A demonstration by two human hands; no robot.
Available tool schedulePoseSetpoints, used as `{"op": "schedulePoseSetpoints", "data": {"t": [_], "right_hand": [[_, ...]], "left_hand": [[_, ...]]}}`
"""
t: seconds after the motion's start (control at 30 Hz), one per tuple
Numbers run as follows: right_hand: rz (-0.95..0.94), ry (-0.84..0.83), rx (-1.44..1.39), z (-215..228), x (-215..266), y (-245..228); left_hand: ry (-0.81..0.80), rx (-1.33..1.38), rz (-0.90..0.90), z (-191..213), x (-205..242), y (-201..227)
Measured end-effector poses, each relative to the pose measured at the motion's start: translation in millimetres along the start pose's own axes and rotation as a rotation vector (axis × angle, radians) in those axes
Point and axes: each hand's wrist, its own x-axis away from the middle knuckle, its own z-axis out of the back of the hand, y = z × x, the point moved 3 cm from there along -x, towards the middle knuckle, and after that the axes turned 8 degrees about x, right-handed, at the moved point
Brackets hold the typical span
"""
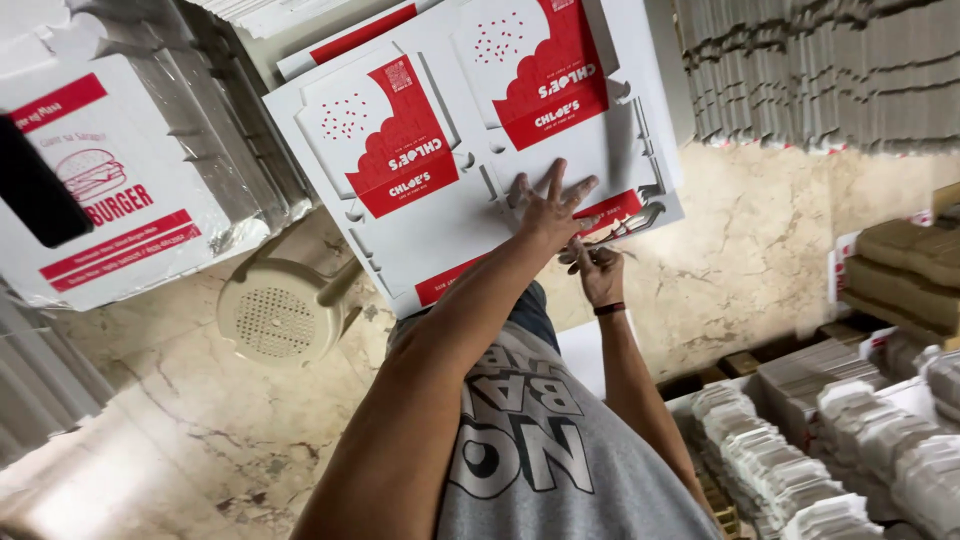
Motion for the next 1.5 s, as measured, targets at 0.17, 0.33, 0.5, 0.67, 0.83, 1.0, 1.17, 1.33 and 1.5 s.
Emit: {"op": "schedulePoseSetpoints", "data": {"t": [0.17, 0.33, 0.5, 0.67, 0.83, 1.0, 1.17, 1.33, 1.5], "right_hand": [[-0.07, -0.024, -0.099, -1, -2, 4], [-0.276, -0.12, -0.337, 7, -4, 16], [-0.344, -0.454, -0.216, -18, 0, 25], [-0.251, -0.21, -0.364, -37, 1, 30], [-0.164, -0.059, -0.234, -56, 2, 48], [-0.228, -0.02, -0.301, -46, 13, 20], [-0.409, -0.434, -0.384, -64, 25, -4], [-0.509, -0.292, -0.704, -109, 4, 145], [-0.525, -0.112, -0.748, -117, 16, 96]], "left_hand": [[-0.041, 0.018, 0.05, 53, 54, 3], [-0.009, -0.081, 0.025, 30, 35, 5], [-0.02, -0.069, 0.031, 29, 35, 9], [-0.031, -0.065, 0.023, 11, 12, 6], [-0.034, -0.015, 0.071, 16, 11, 7], [-0.007, -0.067, 0.04, 14, 10, 7], [0.07, -0.027, 0.042, 26, 20, 2], [0.129, -0.041, 0.117, 2, 2, 2], [0.094, -0.006, 0.124, 18, 13, 2]]}}
